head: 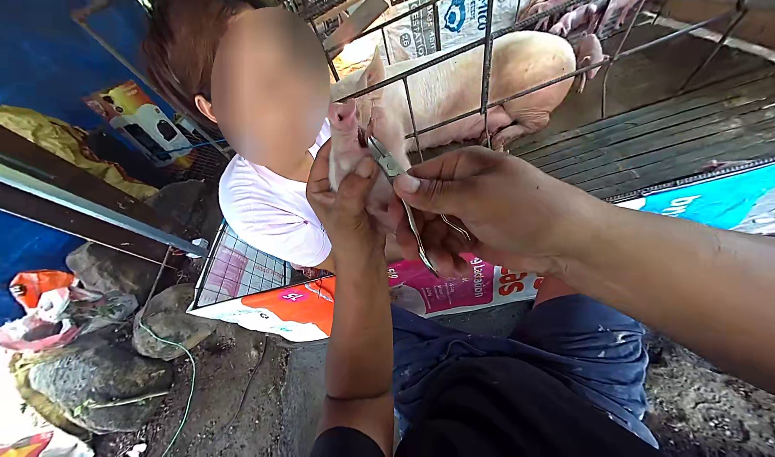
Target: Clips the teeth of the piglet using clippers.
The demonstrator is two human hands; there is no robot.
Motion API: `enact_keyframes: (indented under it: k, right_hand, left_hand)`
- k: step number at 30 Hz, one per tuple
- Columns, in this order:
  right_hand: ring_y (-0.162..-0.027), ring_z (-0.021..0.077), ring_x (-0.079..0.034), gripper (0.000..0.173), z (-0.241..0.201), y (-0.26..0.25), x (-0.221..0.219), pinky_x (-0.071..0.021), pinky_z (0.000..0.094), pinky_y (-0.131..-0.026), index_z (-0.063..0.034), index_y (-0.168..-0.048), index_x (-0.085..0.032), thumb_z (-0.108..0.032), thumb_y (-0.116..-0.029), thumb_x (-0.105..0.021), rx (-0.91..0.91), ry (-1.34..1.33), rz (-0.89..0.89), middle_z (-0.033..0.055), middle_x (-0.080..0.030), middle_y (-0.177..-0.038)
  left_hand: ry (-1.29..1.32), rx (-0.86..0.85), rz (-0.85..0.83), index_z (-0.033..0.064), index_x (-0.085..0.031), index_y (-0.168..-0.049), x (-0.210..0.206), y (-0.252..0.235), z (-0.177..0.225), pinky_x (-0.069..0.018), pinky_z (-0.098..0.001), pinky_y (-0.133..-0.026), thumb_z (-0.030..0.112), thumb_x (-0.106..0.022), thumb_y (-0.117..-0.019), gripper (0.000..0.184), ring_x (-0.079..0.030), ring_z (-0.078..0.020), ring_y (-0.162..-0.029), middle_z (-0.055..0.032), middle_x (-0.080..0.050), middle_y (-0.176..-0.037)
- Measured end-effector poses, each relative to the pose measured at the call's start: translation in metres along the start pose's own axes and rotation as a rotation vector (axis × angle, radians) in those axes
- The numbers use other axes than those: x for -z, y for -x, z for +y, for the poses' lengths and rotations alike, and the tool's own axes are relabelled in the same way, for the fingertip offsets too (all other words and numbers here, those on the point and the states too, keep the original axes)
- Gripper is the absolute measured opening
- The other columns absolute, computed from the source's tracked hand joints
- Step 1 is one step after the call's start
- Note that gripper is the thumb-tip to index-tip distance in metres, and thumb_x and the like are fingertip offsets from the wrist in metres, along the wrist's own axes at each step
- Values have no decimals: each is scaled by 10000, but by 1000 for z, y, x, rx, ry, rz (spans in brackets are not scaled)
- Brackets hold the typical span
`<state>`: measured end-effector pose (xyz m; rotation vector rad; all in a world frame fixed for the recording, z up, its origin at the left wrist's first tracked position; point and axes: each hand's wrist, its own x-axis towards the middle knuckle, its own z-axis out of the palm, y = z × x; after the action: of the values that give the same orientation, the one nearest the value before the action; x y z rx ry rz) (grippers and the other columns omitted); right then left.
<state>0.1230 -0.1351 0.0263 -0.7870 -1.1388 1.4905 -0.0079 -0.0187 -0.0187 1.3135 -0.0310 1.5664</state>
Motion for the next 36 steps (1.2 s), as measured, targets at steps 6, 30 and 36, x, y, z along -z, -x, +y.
enact_keyframes:
  k: [6, 30, 36]
  right_hand:
    - [-470, 104, -614, 359, -12, -2, 3, -516, 212, -395, 10, -1007, -638, -269, -1105, -435, -78, 105, -5, 108, -671, -710]
    - [-413, 64, -527, 354, 3, 3, -8, -444, 173, -361, 3, -953, -629, -241, -1111, -427, -3, -26, 50, 93, -624, -645]
    - [-415, 40, -471, 346, 12, 0, -12, -383, 141, -375, -13, -935, -603, -231, -1118, -407, 79, 4, 67, 71, -591, -630]
  left_hand:
    - [32, -56, -28, 12, -654, -1113, 5, 0, -6, -588, -240, -694, 97, -767, -866, 285, -668, -67, -732, -18, -702, -863]
    - [14, -3, -79, 54, -622, -1199, -2, 8, 0, -586, -207, -671, 157, -783, -885, 368, -671, -54, -750, -9, -692, -903]
    - [40, -89, -48, -11, -665, -1130, -2, -2, -5, -608, -252, -763, 42, -787, -828, 330, -711, -82, -826, -40, -740, -929]
